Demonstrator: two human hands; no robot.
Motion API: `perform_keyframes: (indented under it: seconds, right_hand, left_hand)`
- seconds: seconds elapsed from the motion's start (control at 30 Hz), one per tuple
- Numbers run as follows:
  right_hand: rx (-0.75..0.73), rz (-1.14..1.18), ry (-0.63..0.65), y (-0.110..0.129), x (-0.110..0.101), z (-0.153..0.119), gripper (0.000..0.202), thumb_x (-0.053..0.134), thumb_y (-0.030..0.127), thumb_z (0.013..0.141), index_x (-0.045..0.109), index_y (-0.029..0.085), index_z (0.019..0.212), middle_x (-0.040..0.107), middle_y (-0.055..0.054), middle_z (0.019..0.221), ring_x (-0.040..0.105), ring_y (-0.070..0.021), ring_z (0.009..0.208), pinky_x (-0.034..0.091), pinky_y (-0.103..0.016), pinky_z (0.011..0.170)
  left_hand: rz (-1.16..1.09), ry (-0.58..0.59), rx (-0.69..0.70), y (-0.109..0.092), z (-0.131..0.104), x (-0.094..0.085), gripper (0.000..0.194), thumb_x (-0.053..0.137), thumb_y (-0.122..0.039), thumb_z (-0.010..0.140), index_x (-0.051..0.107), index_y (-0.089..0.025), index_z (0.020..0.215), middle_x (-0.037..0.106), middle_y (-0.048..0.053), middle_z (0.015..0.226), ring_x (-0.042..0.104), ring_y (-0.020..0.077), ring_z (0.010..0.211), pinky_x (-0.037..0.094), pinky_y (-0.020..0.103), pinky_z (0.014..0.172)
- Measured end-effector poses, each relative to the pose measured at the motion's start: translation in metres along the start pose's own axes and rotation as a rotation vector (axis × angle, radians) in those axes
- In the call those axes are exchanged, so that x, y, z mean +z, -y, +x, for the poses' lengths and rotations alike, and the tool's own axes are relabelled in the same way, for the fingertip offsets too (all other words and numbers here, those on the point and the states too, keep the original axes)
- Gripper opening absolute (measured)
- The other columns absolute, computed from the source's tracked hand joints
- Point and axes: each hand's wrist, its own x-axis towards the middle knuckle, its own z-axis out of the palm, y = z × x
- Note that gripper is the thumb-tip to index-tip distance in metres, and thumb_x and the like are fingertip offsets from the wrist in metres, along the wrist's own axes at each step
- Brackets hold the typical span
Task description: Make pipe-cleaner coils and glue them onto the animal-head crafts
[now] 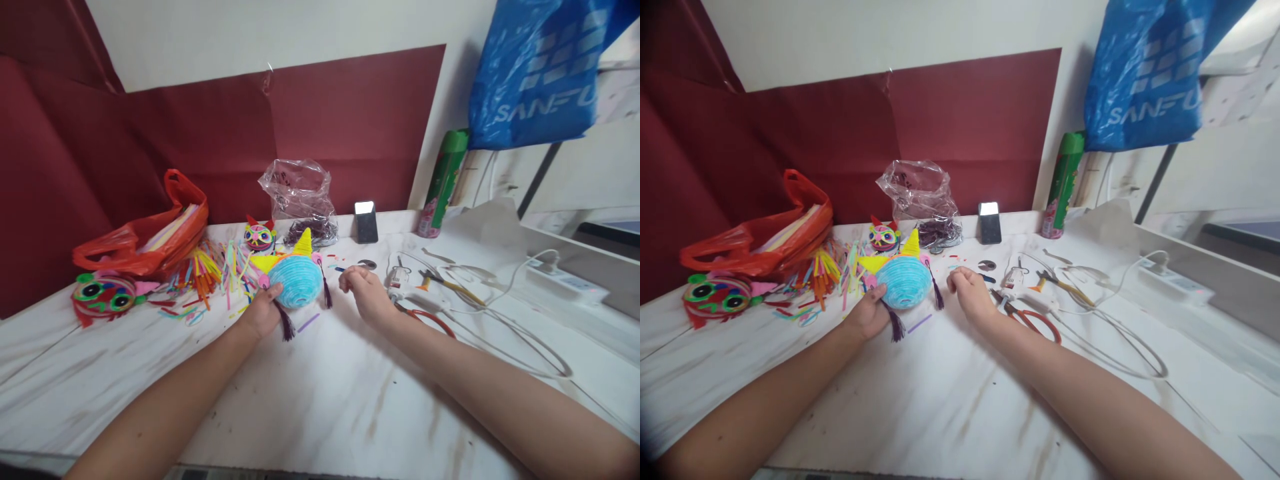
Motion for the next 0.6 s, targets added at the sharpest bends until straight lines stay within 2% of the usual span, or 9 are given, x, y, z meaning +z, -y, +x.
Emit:
perform_keyframes:
  seconds: [0.07,0.23,0.4,0.53,0.6]
  right_hand:
    - [0.002,0.029,-0.01,-0.0029,-0.0003,0.0019,0.015,0.041,0.021,0.067,0.046,0.02,0.053,0.048,0.001,0.058,0.043,-0.013,0.057,0.035,-0.026,0.056]
    - [0.041,0.039,-0.037,-0.01,-0.0019,0.0053,0.023,0.042,0.024,0.069,0.036,0.021,0.047,0.037,0.005,0.047,0.035,-0.0115,0.048,0.031,-0.026,0.051]
    - [0.048,0.038,-0.023,-0.0068,-0.0025,0.0022,0.014,0.044,0.019,0.067,0.048,0.019,0.053,0.048,0.003,0.056,0.044,-0.0122,0.058,0.036,-0.026,0.059]
    - [0.071,0.027,0.011,-0.0042,-0.0018,-0.0009,0.022,0.047,0.021,0.069,0.043,0.02,0.047,0.042,0.004,0.049,0.042,-0.0114,0.052,0.036,-0.026,0.057]
    - [0.068,0.07,0.01,-0.0042,-0.0008,-0.0007,0.011,0.054,0.024,0.069,0.052,0.02,0.059,0.052,0.003,0.059,0.05,-0.0127,0.06,0.041,-0.028,0.065]
  left_hand:
    - [-0.003,-0.016,0.0,0.0,0.0011,-0.0016,0.047,0.072,-0.025,0.06,0.061,-0.01,0.103,0.071,0.012,0.096,0.057,0.0307,0.109,0.042,0.048,0.099]
    - [0.002,-0.021,-0.01,0.0023,0.0029,-0.0051,0.047,0.073,-0.025,0.059,0.062,-0.01,0.102,0.071,0.011,0.093,0.057,0.0308,0.109,0.043,0.047,0.098]
    - [0.024,0.004,-0.007,0.0044,0.0033,-0.0062,0.043,0.07,-0.025,0.063,0.062,-0.01,0.102,0.07,0.013,0.098,0.056,0.0308,0.109,0.042,0.048,0.098]
    - [0.003,0.011,-0.012,0.0035,0.0022,-0.005,0.044,0.072,-0.025,0.061,0.061,-0.01,0.101,0.069,0.012,0.101,0.056,0.0302,0.11,0.042,0.048,0.098]
    - [-0.014,0.008,-0.04,0.0029,0.0014,-0.0043,0.045,0.072,-0.028,0.062,0.06,-0.012,0.102,0.068,0.011,0.102,0.056,0.0298,0.11,0.042,0.049,0.098]
